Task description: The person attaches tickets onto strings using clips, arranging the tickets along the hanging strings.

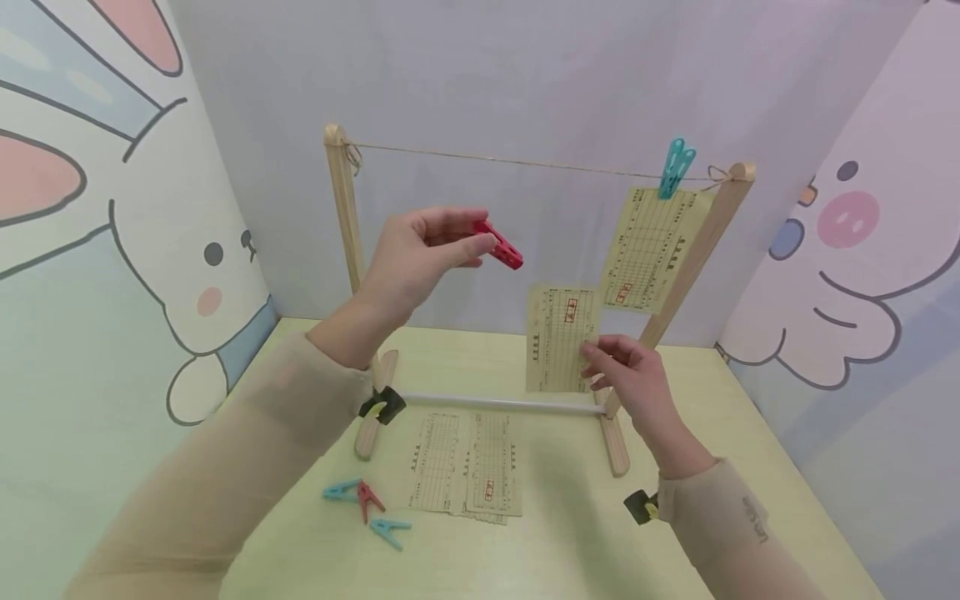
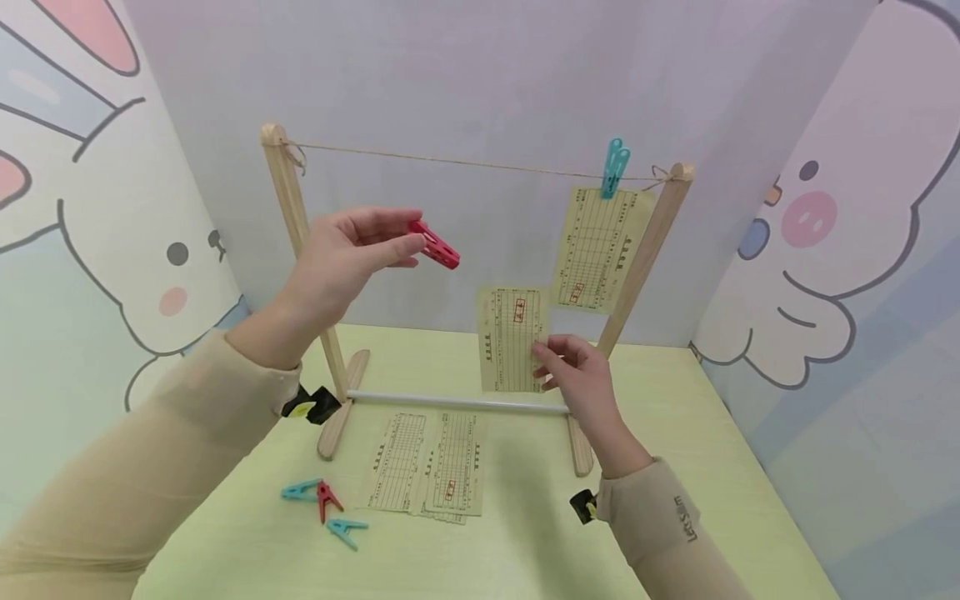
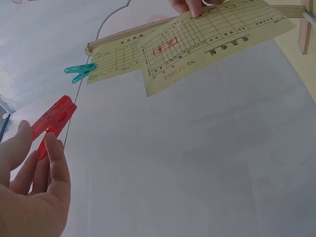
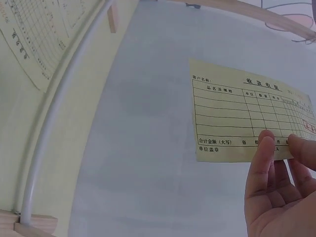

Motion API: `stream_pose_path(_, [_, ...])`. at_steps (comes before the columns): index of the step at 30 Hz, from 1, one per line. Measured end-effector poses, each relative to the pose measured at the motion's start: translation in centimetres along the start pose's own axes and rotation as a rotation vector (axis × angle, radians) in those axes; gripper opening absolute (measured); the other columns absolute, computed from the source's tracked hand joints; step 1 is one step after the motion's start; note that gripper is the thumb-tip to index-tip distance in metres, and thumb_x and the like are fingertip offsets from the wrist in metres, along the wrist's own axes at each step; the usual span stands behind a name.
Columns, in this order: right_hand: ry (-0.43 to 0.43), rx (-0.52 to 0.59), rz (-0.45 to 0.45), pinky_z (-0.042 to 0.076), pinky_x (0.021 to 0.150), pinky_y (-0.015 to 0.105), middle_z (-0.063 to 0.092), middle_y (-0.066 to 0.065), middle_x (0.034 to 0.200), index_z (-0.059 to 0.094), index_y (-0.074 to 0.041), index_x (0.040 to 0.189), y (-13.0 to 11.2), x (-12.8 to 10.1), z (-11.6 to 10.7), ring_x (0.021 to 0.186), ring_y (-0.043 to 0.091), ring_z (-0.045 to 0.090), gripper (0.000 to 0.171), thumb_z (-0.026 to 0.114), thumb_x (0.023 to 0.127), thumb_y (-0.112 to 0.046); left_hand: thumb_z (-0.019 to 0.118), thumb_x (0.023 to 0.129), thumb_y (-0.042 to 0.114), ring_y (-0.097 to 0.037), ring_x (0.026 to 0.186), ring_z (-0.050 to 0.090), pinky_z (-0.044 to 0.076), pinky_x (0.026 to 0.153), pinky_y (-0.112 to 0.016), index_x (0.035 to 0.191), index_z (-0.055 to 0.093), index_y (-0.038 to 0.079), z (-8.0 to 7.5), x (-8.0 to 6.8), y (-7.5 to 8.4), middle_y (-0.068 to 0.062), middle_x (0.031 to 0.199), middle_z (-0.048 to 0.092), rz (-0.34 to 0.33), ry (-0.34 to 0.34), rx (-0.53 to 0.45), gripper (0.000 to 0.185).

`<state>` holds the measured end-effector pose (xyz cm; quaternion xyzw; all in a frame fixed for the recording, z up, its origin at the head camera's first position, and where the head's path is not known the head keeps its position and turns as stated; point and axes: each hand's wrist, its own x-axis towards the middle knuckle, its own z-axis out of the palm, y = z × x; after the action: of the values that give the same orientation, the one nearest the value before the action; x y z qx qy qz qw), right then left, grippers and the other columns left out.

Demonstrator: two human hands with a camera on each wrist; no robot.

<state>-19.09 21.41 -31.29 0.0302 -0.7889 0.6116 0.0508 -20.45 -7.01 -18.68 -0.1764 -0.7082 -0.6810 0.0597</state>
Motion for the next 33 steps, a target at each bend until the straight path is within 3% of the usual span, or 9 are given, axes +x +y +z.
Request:
stream_pose_path(6, [0.003, 0.045, -0.042, 0.057, 0.062, 0.022, 0.07, -0.017, 0.082, 0.068, -0.016, 0.099, -1.4, 0.7, -0.6, 0.071, 0.004, 0.068, 0.003, 0.066, 0.096, -0.017, 0.075, 0.087, 0.006, -0.014, 0.082, 0.072, 0.058, 0.089, -0.031, 0.12, 0.07, 0.004, 0.6, 0.7, 0.9, -0.01, 0.107, 0.073, 0.016, 0.019, -0.049, 0.033])
stream_pose_path(10, [0.0, 0.061, -0.074, 0.057, 0.061, 0.022, 0.071, -0.017, 0.083, 0.067, -0.02, 0.094, -2.2, 1.1, -0.9, 0.07, 0.004, 0.068, 0.006, 0.065, 0.096, -0.015, 0.076, 0.086, 0.006, -0.014, 0.081, 0.072, 0.057, 0.089, -0.03, 0.118, 0.072, 0.004, 1.0, 1.2, 1.3, -0.008, 0.104, 0.075, 0.035, 0.034, -0.049, 0.032])
stream_pose_path(21, [-0.005, 0.155, -0.071, 0.057, 0.061, 0.021, 0.072, -0.012, 0.081, 0.069, -0.02, 0.091, -4.7, 1.8, -1.7, 0.068, 0.005, 0.069, 0.005, 0.068, 0.094, -0.017, 0.078, 0.084, 0.008, -0.018, 0.092, 0.071, 0.054, 0.094, -0.03, 0.113, 0.074, 0.004, 1.3, 2.5, 1.9, -0.001, 0.092, 0.076, 0.054, 0.082, -0.109, 0.029])
stream_pose_path(30, [-0.008, 0.185, -0.091, 0.057, 0.061, 0.021, 0.073, -0.01, 0.083, 0.069, -0.017, 0.094, -6.1, 2.7, -2.3, 0.068, 0.007, 0.069, 0.002, 0.068, 0.094, -0.018, 0.08, 0.083, 0.007, -0.018, 0.09, 0.072, 0.053, 0.094, -0.027, 0.109, 0.075, 0.003, 1.6, 3.6, 2.8, 0.0, 0.089, 0.076, 0.098, 0.1, -0.098, 0.027])
stream_pose_path(33, [-0.008, 0.193, -0.097, 0.057, 0.061, 0.021, 0.073, -0.01, 0.084, 0.069, -0.015, 0.097, -6.5, 3.0, -2.4, 0.069, 0.007, 0.069, 0.008, 0.071, 0.092, -0.021, 0.08, 0.082, 0.007, -0.019, 0.088, 0.072, 0.053, 0.093, -0.027, 0.106, 0.075, 0.003, 1.9, 4.1, 3.4, -0.001, 0.088, 0.076, 0.12, 0.106, -0.096, 0.025])
